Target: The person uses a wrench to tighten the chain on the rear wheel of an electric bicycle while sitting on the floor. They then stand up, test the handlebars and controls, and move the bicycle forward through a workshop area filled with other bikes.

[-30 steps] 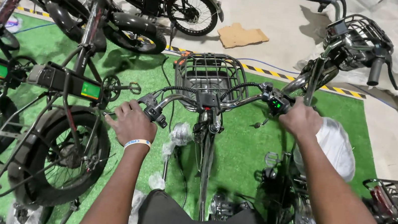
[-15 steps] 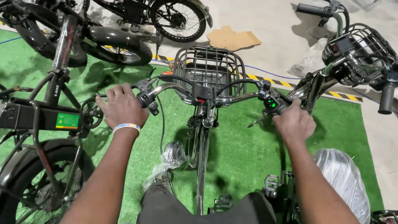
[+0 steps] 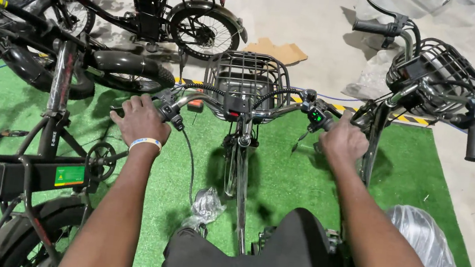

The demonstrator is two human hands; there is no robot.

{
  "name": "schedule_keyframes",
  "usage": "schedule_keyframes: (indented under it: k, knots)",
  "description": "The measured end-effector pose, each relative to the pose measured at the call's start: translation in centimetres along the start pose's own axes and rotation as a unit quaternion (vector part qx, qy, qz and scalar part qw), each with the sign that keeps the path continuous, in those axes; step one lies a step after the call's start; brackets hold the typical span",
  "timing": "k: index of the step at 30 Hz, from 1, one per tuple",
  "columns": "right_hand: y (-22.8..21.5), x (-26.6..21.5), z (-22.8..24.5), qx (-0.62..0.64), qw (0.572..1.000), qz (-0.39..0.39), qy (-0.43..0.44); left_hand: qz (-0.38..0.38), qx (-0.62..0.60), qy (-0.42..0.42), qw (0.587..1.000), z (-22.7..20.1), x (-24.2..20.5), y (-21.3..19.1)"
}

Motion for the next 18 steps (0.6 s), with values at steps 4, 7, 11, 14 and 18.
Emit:
schedule_keyframes:
  k: [4, 7, 11, 14, 18]
  knots:
    - [1.8, 4.9, 1.8, 0.024, 0.999, 0.014, -0.021, 0.000, 0.005, -0.002, 1.000, -1.2, 4.6, 2.0]
    - [1.5, 6.5, 3.2, 0.020, 0.999, 0.033, -0.007, -0.005, -0.023, -0.002, 1.000, -2.2, 5.5, 0.7]
    - [1.2, 8.7, 5.3, 0.008, 0.999, 0.035, -0.004, -0.018, -0.008, 0.000, 1.000, -3.1, 7.0, 0.7]
    - [-0.6, 8.0, 6.9, -0.003, 1.000, 0.022, 0.014, -0.005, -0.007, -0.003, 1.000, -3.3, 8.6, 2.4]
    - [-0.1, 10.3, 7.9, -0.020, 0.999, 0.039, 0.014, -0.013, -0.019, -0.006, 1.000, -4.1, 10.6, 2.4]
Point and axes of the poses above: each hand's wrist, its own x-axis towards the middle knuckle, its own y-axis out of the palm, z = x × y, the point moved 6 cm from there along x, towards the middle knuckle, and after that the axes turned 5 degrees about y, right-handed, at the moved point
